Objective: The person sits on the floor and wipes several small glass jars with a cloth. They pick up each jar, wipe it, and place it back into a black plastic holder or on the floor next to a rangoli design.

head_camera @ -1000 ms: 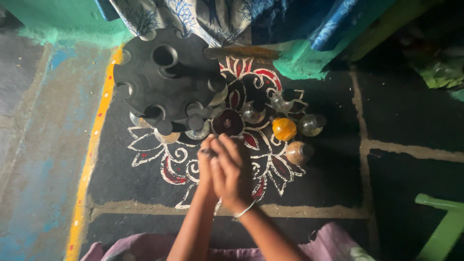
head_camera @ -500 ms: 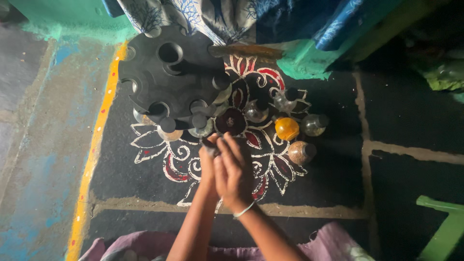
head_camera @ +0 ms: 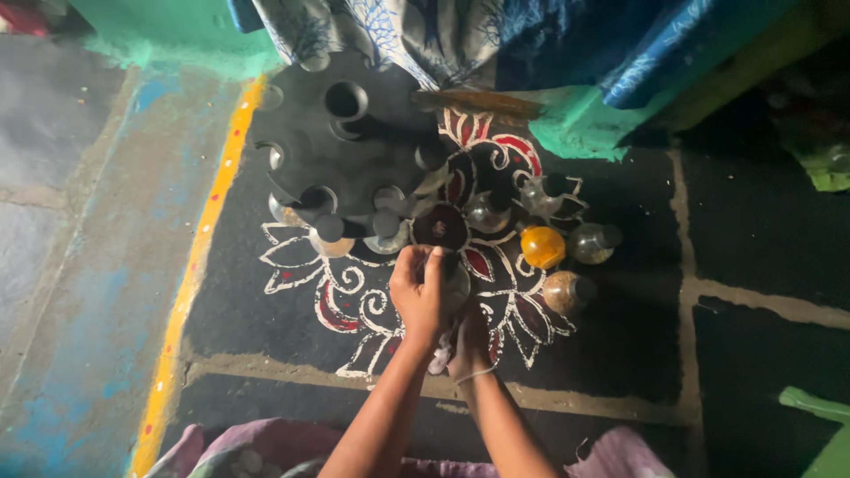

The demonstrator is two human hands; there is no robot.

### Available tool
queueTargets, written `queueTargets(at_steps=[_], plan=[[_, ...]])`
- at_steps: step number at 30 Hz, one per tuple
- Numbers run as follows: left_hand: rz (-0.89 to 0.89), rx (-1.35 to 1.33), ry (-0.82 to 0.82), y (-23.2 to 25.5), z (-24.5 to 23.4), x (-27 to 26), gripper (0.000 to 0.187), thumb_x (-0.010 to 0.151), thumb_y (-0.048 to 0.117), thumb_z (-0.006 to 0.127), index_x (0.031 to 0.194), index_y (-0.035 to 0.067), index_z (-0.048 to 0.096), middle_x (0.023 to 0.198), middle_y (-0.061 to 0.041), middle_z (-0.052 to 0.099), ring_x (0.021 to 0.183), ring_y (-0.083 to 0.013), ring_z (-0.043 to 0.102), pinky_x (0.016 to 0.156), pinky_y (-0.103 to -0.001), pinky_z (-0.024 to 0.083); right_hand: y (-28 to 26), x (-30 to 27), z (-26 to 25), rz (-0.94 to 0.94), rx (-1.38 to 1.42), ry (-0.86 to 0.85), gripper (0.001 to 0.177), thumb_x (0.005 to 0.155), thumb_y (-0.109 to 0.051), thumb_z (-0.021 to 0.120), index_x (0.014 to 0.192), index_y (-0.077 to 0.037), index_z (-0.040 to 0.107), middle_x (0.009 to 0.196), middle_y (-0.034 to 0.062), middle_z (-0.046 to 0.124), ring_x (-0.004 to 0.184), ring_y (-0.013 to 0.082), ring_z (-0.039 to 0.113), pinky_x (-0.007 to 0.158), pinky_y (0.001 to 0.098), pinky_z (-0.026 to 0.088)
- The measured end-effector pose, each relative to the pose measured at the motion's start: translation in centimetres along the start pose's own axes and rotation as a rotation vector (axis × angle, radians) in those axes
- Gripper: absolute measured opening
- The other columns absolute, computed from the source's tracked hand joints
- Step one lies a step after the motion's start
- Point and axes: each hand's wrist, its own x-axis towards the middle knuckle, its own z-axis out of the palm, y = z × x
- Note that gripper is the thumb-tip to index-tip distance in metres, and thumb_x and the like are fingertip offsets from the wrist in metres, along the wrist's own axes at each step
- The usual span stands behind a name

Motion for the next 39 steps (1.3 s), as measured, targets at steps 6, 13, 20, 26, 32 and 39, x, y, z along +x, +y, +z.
queueTargets(at_steps=[6,13,20,26,32,39], plan=[[-0.004,0.406,-0.161,2.0,-0.7,1.3,0.035,0.09,0.041,0.071,0.097,0.008,0.066,0.093,-0.009,0.066,0.083,-0.0266,0.067,0.073,-0.037,0.051,-4.3,-2.8,2.4,-0.902,-0.85,-0.347,0.086,0.092,-0.03,0.071,0.155,0.005,0.024,0.144,0.0235,0.05,0.131,0.029,0.054,0.103,0.0389,0.048],[0.074,0.846,-0.618,2.1,-3.1,2.4,0.076,0.075,0.075,0.067,0.123,0.017,0.064,0.133,-0.012,0.056,0.134,-0.0351,0.042,0.1,-0.063,0.036,-5.2,-3.5,6.1,-0.847,-0.947,-0.172,0.102,0.08,-0.019,0.084,0.155,0.001,0.019,0.138,0.0256,0.05,0.118,0.037,0.061,0.101,0.0421,0.051],[0.228,1.224,-1.085,3.3,-3.5,5.6,0.103,0.07,0.083,0.061,0.153,0.025,0.039,0.162,-0.009,0.032,0.15,-0.0328,0.022,0.109,-0.07,0.026,-2.7,1.7,0.5,-1.066,-0.997,-0.104,0.104,0.067,-0.008,0.087,0.156,-0.009,0.034,0.149,0.0241,0.047,0.138,0.0421,0.047,0.116,0.0466,0.038],[0.285,1.369,-1.328,7.1,-6.5,8.1,0.099,0.084,0.085,0.05,0.156,0.018,0.039,0.164,-0.014,0.032,0.153,-0.0324,0.026,0.113,-0.07,0.026,-3.5,-1.6,3.9,-1.385,-1.241,0.062,0.096,0.065,-0.013,0.089,0.148,-0.008,0.041,0.148,0.0199,0.048,0.14,0.0395,0.043,0.118,0.0549,0.025],[0.326,1.319,-1.271,9.1,-9.0,8.2,0.118,0.072,0.083,0.065,0.157,0.015,0.02,0.164,-0.006,0.02,0.15,-0.0252,0.017,0.11,-0.067,0.017,-3.6,-8.9,11.2,-1.514,-1.08,-0.501,0.044,0.082,-0.021,0.085,0.122,-0.018,0.067,0.128,0.018,0.07,0.132,0.0394,0.062,0.109,0.0392,0.052],[0.618,0.856,-1.217,4.6,-8.9,6.7,0.07,0.085,0.049,0.063,0.15,0.028,0.048,0.164,-0.006,0.035,0.153,-0.0285,0.027,0.113,-0.07,0.017,-6.6,-9.4,11.6,-0.903,-1.441,-0.725,0.053,0.08,-0.039,0.083,0.112,0.001,0.07,0.11,0.015,0.073,0.106,0.0277,0.072,0.101,0.0418,0.052]])
